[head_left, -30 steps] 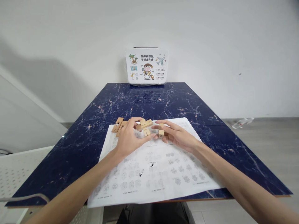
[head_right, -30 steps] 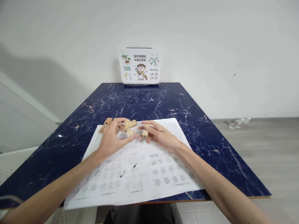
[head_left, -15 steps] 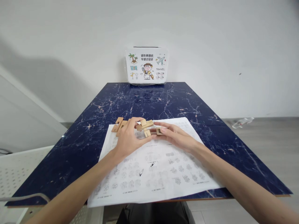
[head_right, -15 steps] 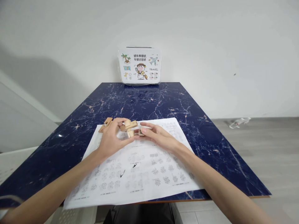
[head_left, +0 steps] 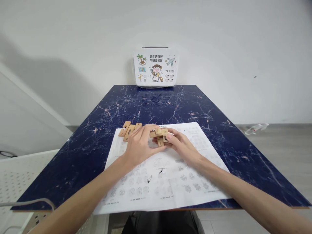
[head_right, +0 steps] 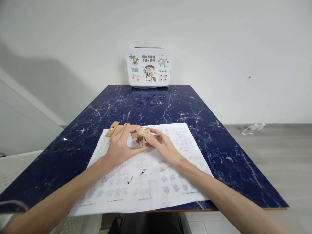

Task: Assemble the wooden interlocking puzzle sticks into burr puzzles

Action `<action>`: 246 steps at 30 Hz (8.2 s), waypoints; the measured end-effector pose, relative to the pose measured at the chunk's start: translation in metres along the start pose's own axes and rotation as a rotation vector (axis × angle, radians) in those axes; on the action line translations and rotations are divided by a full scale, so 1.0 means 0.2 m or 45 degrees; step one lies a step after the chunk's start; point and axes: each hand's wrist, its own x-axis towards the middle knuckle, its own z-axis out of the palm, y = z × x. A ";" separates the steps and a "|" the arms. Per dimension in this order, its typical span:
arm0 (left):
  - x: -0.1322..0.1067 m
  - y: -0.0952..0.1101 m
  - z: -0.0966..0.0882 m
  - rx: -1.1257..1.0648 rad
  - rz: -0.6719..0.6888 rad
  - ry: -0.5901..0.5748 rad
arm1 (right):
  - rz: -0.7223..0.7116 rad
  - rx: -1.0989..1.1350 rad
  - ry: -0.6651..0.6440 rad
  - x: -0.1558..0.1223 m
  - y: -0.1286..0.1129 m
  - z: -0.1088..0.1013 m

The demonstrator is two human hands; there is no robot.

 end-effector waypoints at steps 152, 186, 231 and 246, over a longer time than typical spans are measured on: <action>0.00 -0.21 -0.01 0.416 -0.298 -0.171 | -0.467 -1.724 0.288 -0.02 -0.11 -0.38; 0.00 -0.22 0.00 0.308 -0.447 -0.599 | -0.683 -1.569 -0.291 -0.01 0.00 -0.22; 0.01 -0.16 0.01 0.050 -0.492 -0.675 | -0.330 -1.449 -0.127 0.06 -0.01 -0.24; 0.01 -0.08 -0.03 -0.173 0.060 -0.876 | -0.112 -0.655 0.281 0.06 -0.05 -0.28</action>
